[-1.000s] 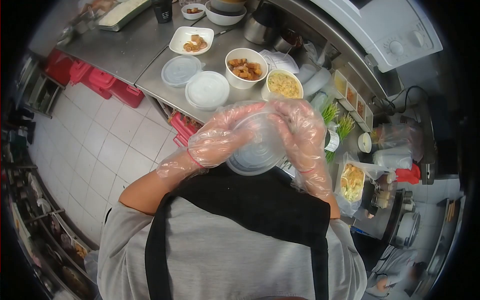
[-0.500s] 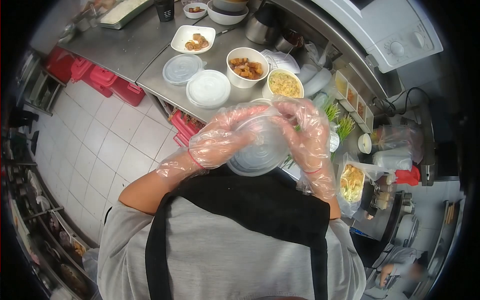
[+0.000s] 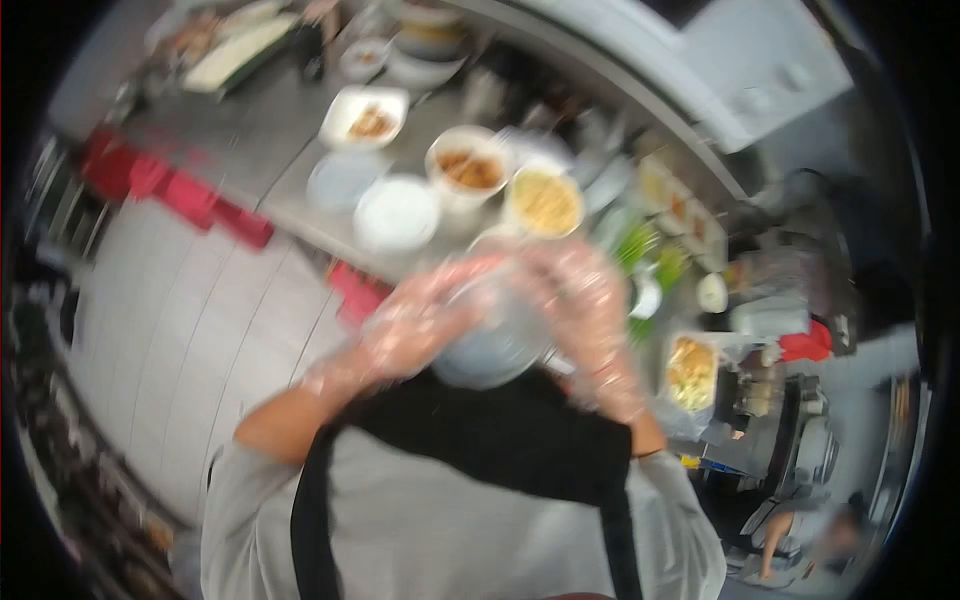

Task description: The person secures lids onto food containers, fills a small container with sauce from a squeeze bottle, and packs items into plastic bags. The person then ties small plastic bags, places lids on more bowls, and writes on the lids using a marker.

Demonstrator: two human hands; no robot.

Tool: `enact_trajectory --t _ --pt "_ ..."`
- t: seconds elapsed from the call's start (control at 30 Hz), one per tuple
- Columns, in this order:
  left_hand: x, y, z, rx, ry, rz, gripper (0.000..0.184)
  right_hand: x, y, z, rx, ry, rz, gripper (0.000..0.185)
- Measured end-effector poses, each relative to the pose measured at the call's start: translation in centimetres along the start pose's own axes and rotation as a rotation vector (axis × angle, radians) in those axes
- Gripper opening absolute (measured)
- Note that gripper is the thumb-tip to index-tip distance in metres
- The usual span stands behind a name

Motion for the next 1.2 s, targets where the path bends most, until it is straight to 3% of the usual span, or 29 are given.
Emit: enact_trajectory --t 0.1,0.17,0.37,0.63,0.77,0.87,0.97,1.2 --pt "0.2 -1.5 -0.1 0.016 0.015 0.106 0.050 0.0 -0.4 -0.4 -0.018 0.008 0.041 0.019" --pt "0.2 -2.2 0.1 -0.174 0.009 -0.019 0.052 -0.5 -0.4 -0.1 -0.036 0.061 -0.045 0.020" --pt "0.1 -1.0 0.3 -0.249 0.015 -0.084 0.054 -0.8 -0.4 -0.5 0.052 0.060 0.034 0.024" --pt "0.3 -1.1 0.1 -0.211 -0.012 -0.048 0.054 -0.2 0.1 -0.6 0.128 -0.012 0.169 0.031" --pt "0.4 -0.8 -0.5 -0.018 -0.053 0.099 0.052 -0.3 -0.4 -0.8 0.060 0.027 0.107 0.028" --pt "0.0 -1.0 -0.5 -0.071 -0.042 -0.030 0.051 -0.4 -0.9 -0.7 -0.018 0.050 0.090 0.024" --pt "-0.2 0.5 -0.4 -0.096 -0.061 0.107 0.045 -0.1 -2.0 -1.0 -0.065 0.124 0.010 0.018" --pt "-0.5 0.0 -0.7 -0.293 -0.033 0.065 0.047 0.1 -2.4 -0.4 0.080 0.153 0.016 0.020"
Point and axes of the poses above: each hand's wrist, its own x-axis towards the middle knuckle, its own z-axis out of the palm, y = z × x, the point moved 7 cm from there along x, towards the middle knuckle, and after that the axes turned 7 degrees about y, right-handed, at the moved point
